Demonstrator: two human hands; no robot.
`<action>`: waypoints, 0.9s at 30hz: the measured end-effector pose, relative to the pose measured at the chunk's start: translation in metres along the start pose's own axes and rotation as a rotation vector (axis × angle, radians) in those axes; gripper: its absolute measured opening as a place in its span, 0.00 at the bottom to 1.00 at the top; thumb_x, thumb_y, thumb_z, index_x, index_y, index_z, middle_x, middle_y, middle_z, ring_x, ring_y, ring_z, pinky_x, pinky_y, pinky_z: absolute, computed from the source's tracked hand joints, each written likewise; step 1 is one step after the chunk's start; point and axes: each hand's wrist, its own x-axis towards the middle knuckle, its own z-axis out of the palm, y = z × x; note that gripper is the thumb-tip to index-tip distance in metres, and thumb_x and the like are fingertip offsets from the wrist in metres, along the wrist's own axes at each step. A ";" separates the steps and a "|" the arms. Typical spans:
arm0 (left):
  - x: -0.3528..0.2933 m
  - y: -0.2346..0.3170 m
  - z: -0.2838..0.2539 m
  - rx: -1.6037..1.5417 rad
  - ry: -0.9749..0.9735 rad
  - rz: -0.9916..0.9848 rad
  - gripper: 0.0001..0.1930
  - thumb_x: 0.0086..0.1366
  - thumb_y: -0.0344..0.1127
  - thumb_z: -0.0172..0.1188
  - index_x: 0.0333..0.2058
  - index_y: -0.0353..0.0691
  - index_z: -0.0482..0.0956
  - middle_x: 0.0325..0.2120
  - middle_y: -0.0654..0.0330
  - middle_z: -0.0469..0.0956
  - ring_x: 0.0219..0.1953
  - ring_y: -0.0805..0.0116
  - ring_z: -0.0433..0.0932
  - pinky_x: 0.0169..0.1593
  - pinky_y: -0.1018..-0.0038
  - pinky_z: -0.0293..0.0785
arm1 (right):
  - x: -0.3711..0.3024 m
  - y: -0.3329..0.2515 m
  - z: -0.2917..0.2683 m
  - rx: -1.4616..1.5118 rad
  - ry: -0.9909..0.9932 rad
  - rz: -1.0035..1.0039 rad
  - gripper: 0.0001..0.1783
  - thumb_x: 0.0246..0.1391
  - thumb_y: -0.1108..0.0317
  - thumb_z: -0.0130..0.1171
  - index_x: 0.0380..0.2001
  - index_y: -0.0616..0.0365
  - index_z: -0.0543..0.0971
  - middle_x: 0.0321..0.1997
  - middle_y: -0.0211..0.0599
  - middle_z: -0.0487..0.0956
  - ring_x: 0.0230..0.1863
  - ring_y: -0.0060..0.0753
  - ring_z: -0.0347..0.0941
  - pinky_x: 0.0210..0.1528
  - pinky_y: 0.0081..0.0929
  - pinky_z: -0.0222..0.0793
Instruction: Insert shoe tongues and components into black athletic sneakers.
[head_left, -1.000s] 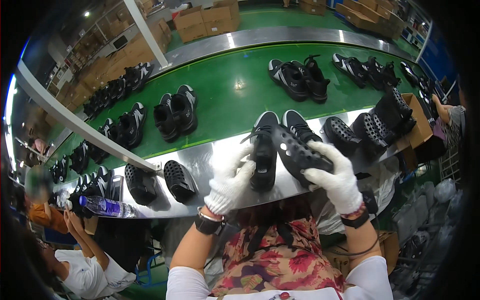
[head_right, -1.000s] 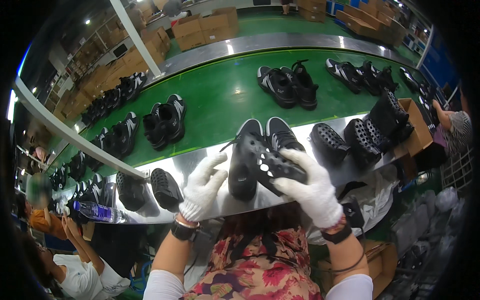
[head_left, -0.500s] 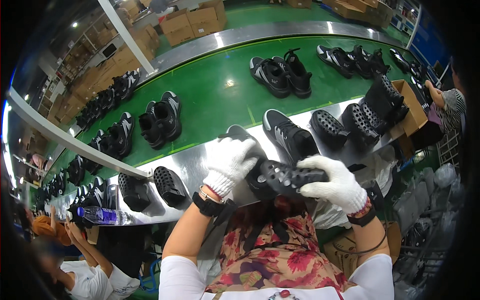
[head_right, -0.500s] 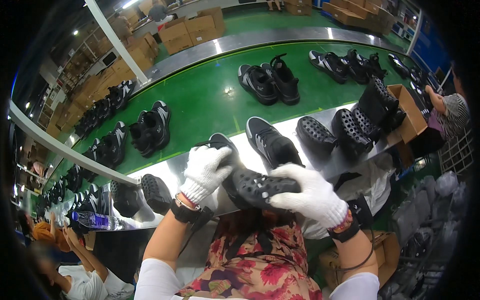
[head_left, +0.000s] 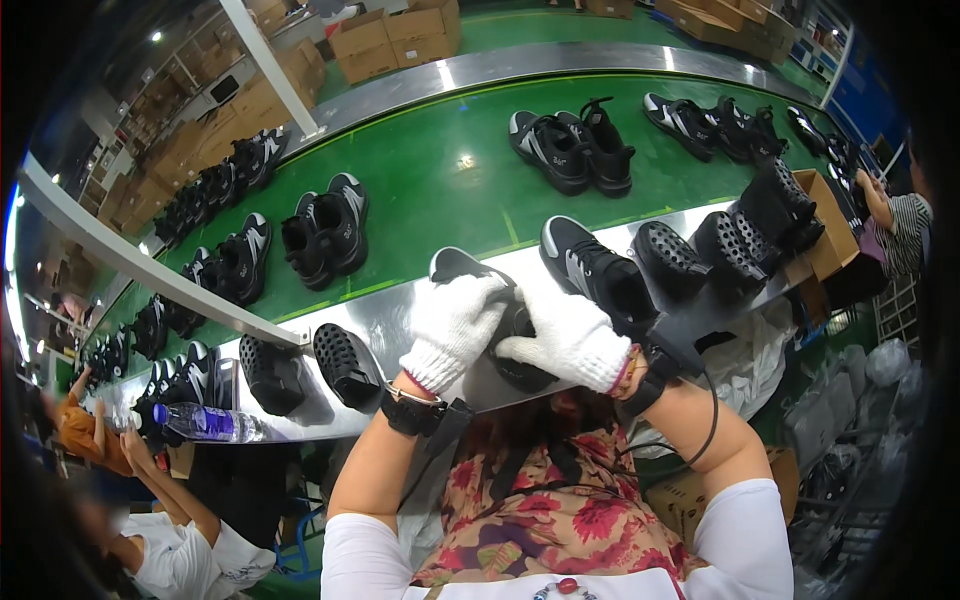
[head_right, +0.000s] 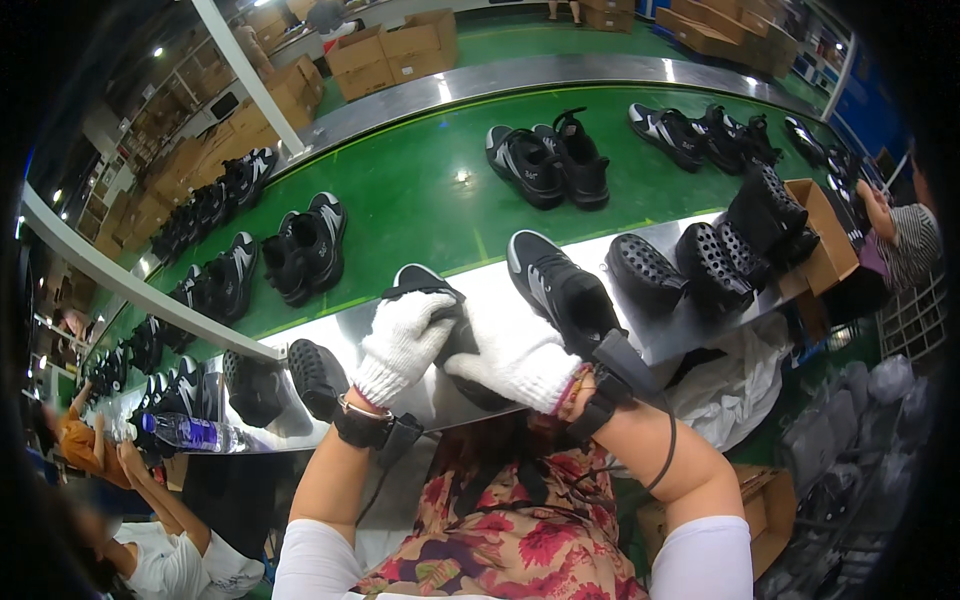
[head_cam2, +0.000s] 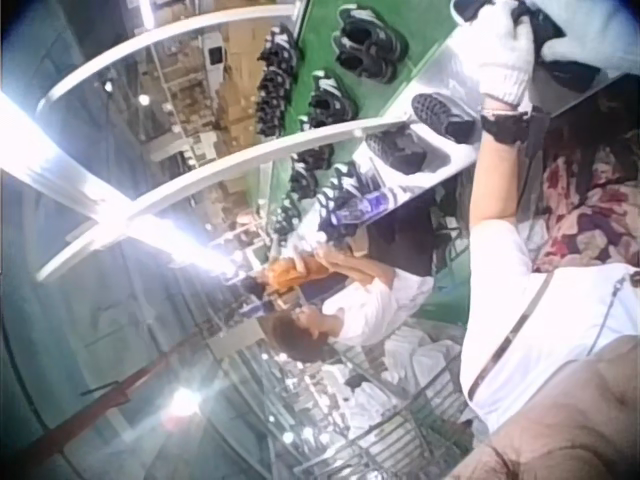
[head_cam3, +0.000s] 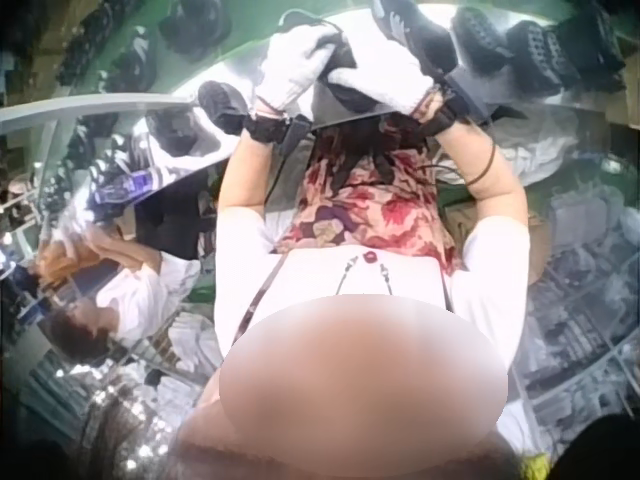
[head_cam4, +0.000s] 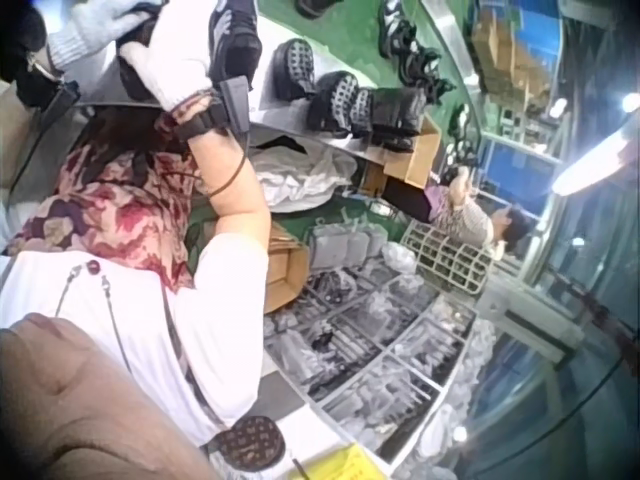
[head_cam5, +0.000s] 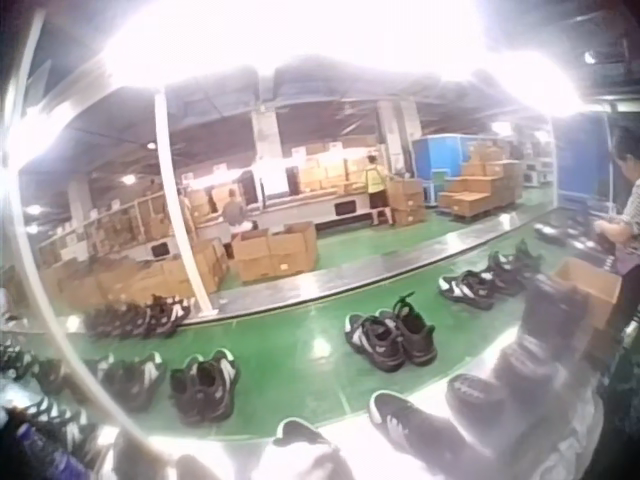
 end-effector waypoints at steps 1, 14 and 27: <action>-0.002 -0.003 -0.001 0.020 -0.002 0.015 0.10 0.60 0.31 0.64 0.41 0.43 0.85 0.36 0.54 0.85 0.41 0.51 0.83 0.47 0.60 0.78 | 0.002 -0.001 -0.002 0.065 -0.057 0.012 0.41 0.48 0.47 0.75 0.59 0.58 0.72 0.36 0.50 0.82 0.39 0.54 0.82 0.45 0.45 0.78; -0.014 0.011 0.020 0.050 0.135 0.136 0.13 0.53 0.29 0.68 0.39 0.46 0.81 0.34 0.57 0.79 0.38 0.51 0.79 0.45 0.58 0.75 | 0.031 0.030 0.055 0.032 -0.022 0.366 0.31 0.54 0.57 0.69 0.59 0.48 0.71 0.47 0.52 0.83 0.50 0.59 0.81 0.50 0.46 0.78; -0.032 0.008 0.039 0.008 0.371 0.027 0.21 0.48 0.27 0.65 0.44 0.45 0.82 0.37 0.57 0.78 0.39 0.53 0.79 0.42 0.60 0.76 | 0.008 0.025 0.030 0.617 0.132 0.225 0.16 0.64 0.68 0.60 0.52 0.64 0.81 0.49 0.44 0.84 0.52 0.33 0.79 0.57 0.30 0.74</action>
